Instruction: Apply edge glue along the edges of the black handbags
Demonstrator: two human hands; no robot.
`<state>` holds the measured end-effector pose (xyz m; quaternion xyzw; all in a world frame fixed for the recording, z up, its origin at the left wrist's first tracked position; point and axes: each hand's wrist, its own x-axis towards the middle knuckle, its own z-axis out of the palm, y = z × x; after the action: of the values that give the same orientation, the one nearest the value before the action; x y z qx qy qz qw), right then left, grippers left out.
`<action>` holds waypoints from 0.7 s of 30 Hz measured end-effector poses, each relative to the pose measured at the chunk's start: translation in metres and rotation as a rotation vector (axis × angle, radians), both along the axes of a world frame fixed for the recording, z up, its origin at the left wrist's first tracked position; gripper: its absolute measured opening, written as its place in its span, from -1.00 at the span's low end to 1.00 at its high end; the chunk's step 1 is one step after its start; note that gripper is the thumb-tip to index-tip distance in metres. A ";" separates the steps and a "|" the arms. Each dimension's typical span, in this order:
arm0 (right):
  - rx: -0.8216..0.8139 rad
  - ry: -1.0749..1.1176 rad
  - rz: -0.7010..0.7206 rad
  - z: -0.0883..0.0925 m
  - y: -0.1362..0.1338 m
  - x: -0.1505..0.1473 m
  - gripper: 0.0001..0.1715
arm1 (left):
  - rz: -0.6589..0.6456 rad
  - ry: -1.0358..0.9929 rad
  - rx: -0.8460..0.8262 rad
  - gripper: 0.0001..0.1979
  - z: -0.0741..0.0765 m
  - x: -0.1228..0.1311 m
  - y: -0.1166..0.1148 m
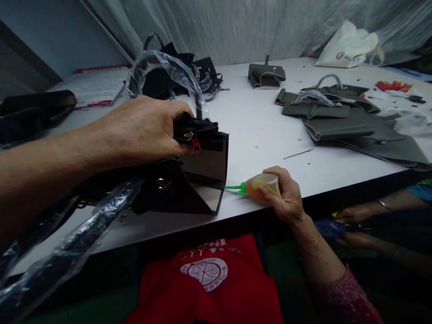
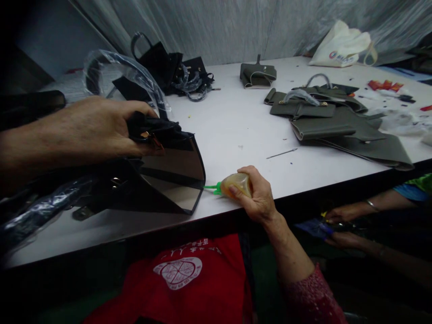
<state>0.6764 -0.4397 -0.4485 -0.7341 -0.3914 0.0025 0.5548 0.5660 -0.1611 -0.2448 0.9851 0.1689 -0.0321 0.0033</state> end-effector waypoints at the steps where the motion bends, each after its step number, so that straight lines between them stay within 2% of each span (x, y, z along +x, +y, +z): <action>1: 0.002 0.001 0.008 0.000 0.001 0.000 -0.59 | 0.002 -0.004 -0.003 -0.61 0.001 0.000 -0.001; 7: -0.022 -0.022 -0.016 0.005 0.008 0.002 -0.61 | 0.061 -0.015 0.007 -0.68 -0.001 0.000 -0.003; 10: -0.061 0.037 0.021 0.008 0.009 0.004 -0.61 | 0.025 -0.045 -0.011 -0.64 -0.004 -0.003 0.001; 15: -0.057 0.029 -0.065 0.012 0.012 0.004 -0.58 | 0.005 -0.062 -0.003 -0.64 -0.008 -0.010 0.008; 19: -0.092 0.060 0.005 0.012 0.013 0.002 -0.59 | -0.006 -0.084 -0.049 -0.64 -0.008 -0.011 0.009; 21: -0.071 0.026 -0.027 0.012 0.013 0.001 -0.58 | -0.008 -0.095 -0.063 -0.64 -0.009 -0.011 0.009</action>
<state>0.6776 -0.4267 -0.4362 -0.7584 -0.3739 0.0183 0.5335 0.5548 -0.1519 -0.2540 0.9856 0.1635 0.0095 0.0422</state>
